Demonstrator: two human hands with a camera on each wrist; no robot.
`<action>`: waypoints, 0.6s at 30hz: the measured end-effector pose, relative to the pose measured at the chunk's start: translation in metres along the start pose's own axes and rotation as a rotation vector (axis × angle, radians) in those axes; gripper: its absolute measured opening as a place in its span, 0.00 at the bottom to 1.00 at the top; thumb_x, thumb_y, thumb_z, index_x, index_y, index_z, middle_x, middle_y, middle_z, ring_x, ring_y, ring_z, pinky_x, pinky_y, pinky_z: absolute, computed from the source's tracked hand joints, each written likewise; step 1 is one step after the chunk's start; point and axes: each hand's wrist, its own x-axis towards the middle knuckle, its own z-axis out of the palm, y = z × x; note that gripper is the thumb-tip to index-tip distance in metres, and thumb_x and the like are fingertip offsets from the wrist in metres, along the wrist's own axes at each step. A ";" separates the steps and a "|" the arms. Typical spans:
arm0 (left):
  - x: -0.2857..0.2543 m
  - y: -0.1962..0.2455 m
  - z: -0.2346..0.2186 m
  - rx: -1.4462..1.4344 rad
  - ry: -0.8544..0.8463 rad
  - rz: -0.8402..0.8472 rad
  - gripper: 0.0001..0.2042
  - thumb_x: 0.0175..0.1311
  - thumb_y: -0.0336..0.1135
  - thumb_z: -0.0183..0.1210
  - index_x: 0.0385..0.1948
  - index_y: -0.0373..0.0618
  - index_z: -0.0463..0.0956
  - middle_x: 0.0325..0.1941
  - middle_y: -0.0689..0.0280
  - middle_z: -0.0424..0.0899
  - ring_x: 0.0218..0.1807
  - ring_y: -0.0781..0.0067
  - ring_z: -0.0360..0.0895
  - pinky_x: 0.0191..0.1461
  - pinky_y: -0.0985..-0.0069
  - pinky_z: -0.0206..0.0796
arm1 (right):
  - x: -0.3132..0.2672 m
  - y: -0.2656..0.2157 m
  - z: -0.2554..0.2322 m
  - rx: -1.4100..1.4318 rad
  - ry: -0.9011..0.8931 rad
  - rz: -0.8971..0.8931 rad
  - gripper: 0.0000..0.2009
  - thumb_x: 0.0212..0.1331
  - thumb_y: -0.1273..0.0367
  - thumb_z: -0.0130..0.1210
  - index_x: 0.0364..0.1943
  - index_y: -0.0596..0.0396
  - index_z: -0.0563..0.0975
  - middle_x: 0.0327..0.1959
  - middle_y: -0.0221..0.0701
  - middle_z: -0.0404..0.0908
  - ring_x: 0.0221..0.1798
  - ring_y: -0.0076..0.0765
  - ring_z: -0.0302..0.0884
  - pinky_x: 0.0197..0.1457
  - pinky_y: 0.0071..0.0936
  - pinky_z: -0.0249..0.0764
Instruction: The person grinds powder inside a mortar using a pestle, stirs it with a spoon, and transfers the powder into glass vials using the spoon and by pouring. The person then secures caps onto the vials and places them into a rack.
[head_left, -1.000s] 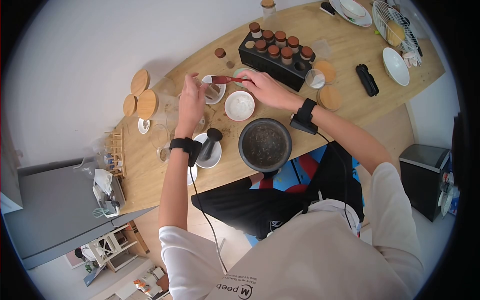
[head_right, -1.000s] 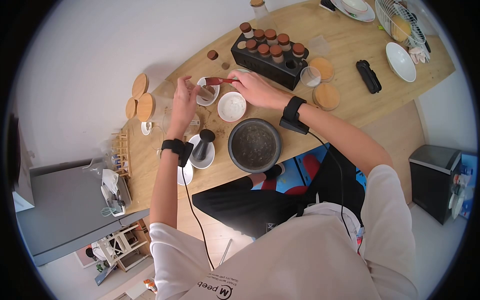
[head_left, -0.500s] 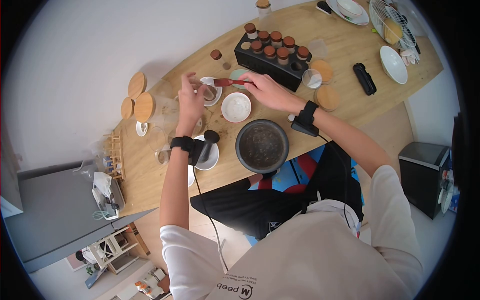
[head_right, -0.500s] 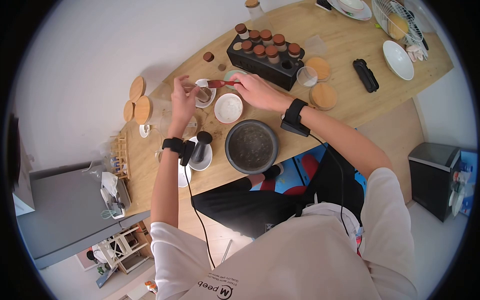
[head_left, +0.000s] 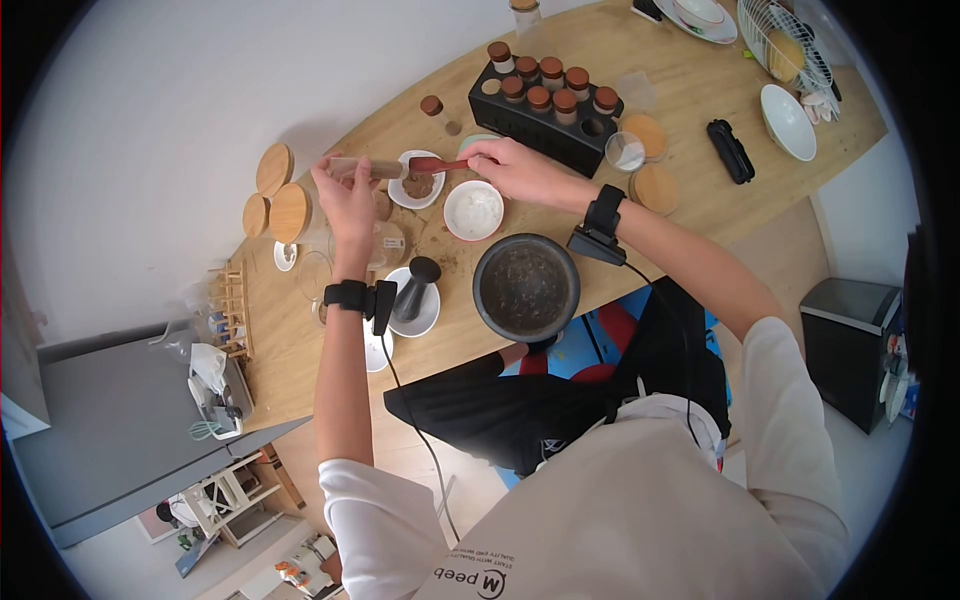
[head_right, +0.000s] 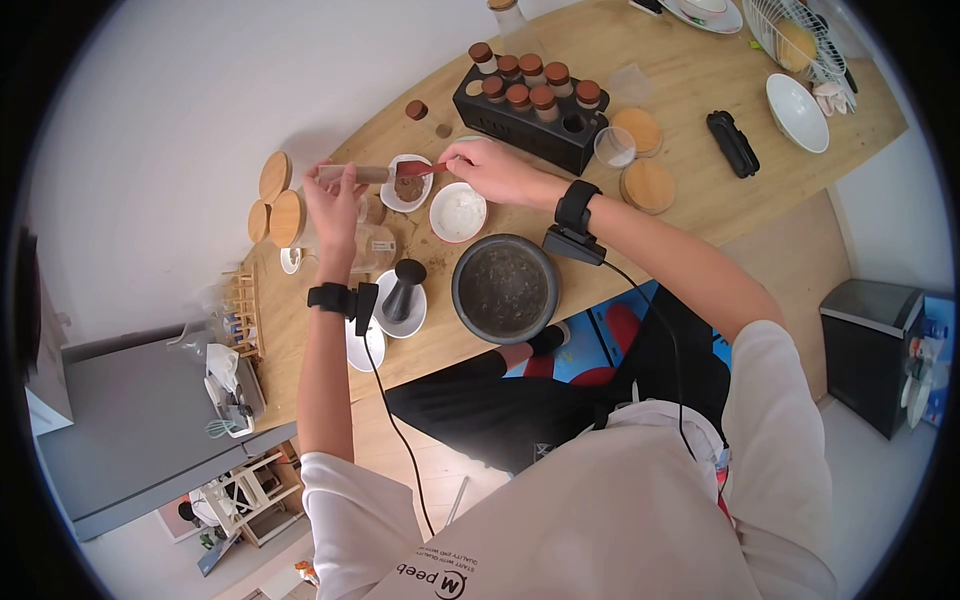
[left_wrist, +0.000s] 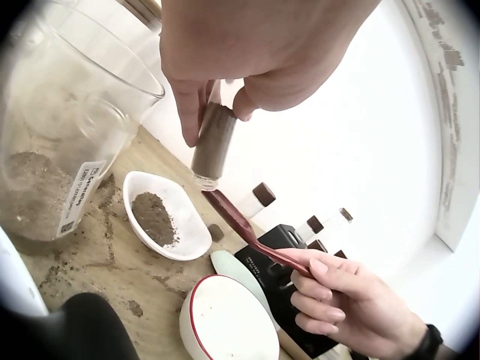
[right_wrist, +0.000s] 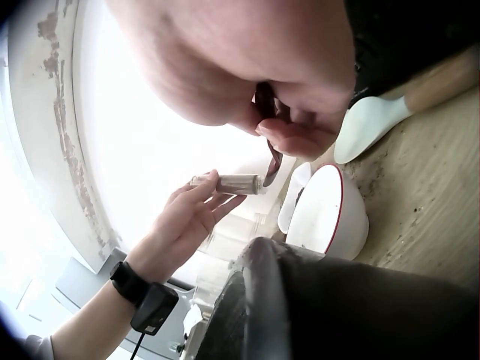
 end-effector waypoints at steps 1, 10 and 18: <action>0.000 0.000 -0.001 -0.004 -0.013 -0.014 0.21 0.76 0.26 0.63 0.63 0.34 0.62 0.52 0.51 0.83 0.52 0.66 0.87 0.52 0.69 0.89 | 0.000 -0.002 0.001 0.023 -0.001 -0.006 0.15 0.79 0.66 0.49 0.53 0.65 0.82 0.38 0.39 0.84 0.41 0.33 0.80 0.48 0.35 0.75; 0.004 0.008 -0.022 0.290 -0.151 0.022 0.21 0.61 0.35 0.78 0.48 0.36 0.77 0.41 0.55 0.91 0.41 0.68 0.90 0.44 0.72 0.82 | 0.001 0.006 0.003 0.014 -0.017 -0.071 0.15 0.81 0.67 0.47 0.55 0.63 0.81 0.37 0.31 0.81 0.40 0.27 0.76 0.46 0.30 0.74; 0.001 0.030 -0.023 0.595 -0.293 0.054 0.19 0.50 0.37 0.83 0.41 0.37 0.88 0.36 0.57 0.93 0.39 0.68 0.90 0.46 0.69 0.81 | 0.005 0.009 0.001 -0.035 -0.042 -0.063 0.15 0.82 0.67 0.47 0.57 0.62 0.80 0.44 0.34 0.83 0.47 0.29 0.79 0.53 0.31 0.76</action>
